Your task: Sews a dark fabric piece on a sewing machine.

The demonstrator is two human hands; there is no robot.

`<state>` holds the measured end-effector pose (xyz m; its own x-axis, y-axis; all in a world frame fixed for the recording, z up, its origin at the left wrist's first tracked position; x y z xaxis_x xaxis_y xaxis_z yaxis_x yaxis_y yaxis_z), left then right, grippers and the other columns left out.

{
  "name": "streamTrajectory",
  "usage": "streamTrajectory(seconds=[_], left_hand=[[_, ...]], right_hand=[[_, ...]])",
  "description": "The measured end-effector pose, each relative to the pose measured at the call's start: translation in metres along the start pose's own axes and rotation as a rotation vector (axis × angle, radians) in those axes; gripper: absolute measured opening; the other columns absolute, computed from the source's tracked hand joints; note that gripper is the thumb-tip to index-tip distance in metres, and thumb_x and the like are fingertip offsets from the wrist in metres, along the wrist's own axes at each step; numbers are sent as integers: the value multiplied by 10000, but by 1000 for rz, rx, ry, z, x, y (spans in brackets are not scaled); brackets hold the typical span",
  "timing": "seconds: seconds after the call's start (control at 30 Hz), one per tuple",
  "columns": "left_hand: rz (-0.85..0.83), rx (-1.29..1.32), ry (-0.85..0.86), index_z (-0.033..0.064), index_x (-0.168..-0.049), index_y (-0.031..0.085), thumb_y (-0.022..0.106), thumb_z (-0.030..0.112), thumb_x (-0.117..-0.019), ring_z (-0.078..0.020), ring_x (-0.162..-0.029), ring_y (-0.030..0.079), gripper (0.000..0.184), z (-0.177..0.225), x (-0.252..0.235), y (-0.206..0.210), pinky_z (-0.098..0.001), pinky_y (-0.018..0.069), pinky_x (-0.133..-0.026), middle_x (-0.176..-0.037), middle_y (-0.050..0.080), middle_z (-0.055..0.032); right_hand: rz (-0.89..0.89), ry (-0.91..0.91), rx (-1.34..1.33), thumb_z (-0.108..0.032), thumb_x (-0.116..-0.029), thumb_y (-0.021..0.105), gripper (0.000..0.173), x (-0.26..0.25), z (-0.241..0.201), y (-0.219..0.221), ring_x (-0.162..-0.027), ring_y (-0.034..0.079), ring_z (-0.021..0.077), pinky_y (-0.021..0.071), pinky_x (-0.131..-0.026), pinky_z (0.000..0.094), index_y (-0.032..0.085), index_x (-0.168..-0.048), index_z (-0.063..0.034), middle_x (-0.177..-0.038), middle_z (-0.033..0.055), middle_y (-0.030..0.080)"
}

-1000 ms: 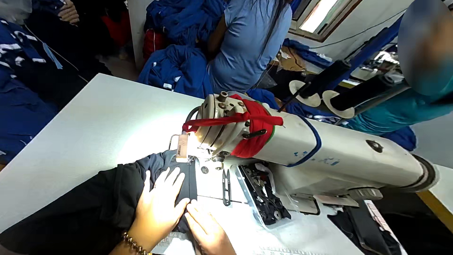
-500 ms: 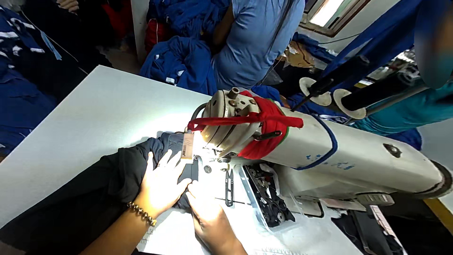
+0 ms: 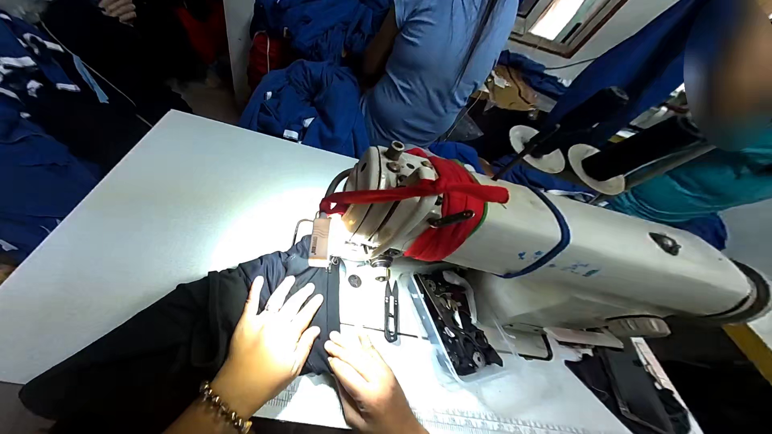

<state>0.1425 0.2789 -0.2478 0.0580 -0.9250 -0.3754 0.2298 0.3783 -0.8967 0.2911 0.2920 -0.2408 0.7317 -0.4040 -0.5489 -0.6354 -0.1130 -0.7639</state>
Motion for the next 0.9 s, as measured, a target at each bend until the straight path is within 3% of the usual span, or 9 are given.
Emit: streamTrajectory(seconds=[0.3, 0.33, 0.4, 0.43, 0.5, 0.57, 0.63, 0.7, 0.9], left_hand=[[-109, -32, -34, 244, -1426, 633, 319, 420, -1070, -284, -1493, 406, 507, -13, -28, 7, -729, 110, -1192, -1521, 556, 36], [-72, -7, -9, 210, -1358, 689, 365, 411, -1060, -304, -1455, 458, 483, -13, -29, 3, -739, 134, -1181, -1458, 615, 3], [37, 76, 86, 119, -941, 768, 511, 354, -979, -335, -1254, 610, 351, -8, -29, -14, -754, 211, -1152, -1077, 728, -70], [61, 118, 147, 112, -755, 712, 552, 324, -936, -320, -1137, 651, 322, -3, -28, -24, -753, 230, -1147, -892, 697, -64], [24, 184, 230, 166, -636, 617, 558, 308, -912, -205, -941, 679, 316, 12, -22, -39, -704, 288, -1148, -729, 618, 10], [-4, 230, 226, 194, -737, 670, 516, 311, -931, -165, -988, 684, 274, 21, -16, -44, -695, 302, -1143, -786, 654, 49], [-30, 210, 166, 217, -1062, 756, 400, 363, -1033, -223, -1293, 607, 386, 18, -12, -37, -742, 211, -1171, -1110, 746, 61], [-31, 115, 118, 234, -1305, 723, 344, 388, -1071, -293, -1422, 504, 472, 10, -4, -21, -773, 139, -1167, -1357, 686, 36], [-2, 20, 38, 258, -1361, 688, 322, 397, -1069, -267, -1462, 455, 489, 3, -2, -6, -734, 143, -1191, -1454, 618, 40]], right_hand=[[22, 68, 35, -103, -904, 591, 204, -24, 21, 5, -1191, 688, 243, 513, -1066, 395, 788, -918, -51, -1126, 104, 769], [26, 70, 42, -105, -899, 595, 199, -27, 23, 5, -1187, 688, 248, 515, -1064, 400, 786, -903, -53, -1121, 105, 769], [32, 69, 69, -117, -886, 604, 187, -32, 26, 6, -1187, 684, 251, 498, -1080, 423, 786, -890, -74, -1114, 93, 769], [38, 72, 81, -126, -879, 612, 189, -34, 27, 6, -1180, 687, 246, 492, -1082, 436, 796, -907, -95, -1109, 79, 772], [32, 68, 104, -168, -887, 622, 227, -37, 23, 7, -1149, 701, 229, 513, -1047, 443, 816, -1005, -146, -1107, 51, 775], [40, 19, 79, -156, -892, 629, 193, -33, 10, 5, -1103, 716, 224, 531, -1023, 425, 806, -965, -133, -1051, 61, 781], [45, -37, 51, -124, -897, 606, 140, -22, -4, 1, -1074, 710, 215, 521, -1016, 399, 743, -875, -110, -981, 76, 766], [9, -40, 30, -85, -899, 599, 161, -8, -8, -1, -1149, 706, 226, 472, -1105, 459, 755, -939, -88, -1069, 85, 776], [-3, 24, 33, -114, -923, 579, 187, -3, 2, 0, -1196, 683, 216, 445, -1135, 457, 760, -965, -93, -1124, 72, 767]])
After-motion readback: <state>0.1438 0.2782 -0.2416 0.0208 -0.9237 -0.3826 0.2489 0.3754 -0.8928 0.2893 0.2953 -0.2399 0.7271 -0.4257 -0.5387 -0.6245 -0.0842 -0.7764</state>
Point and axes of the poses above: each hand's wrist, its own x-axis away from the middle knuckle, its own y-axis out of the palm, z = x × y, the point moved 8 cm from there along -x, towards the middle knuckle
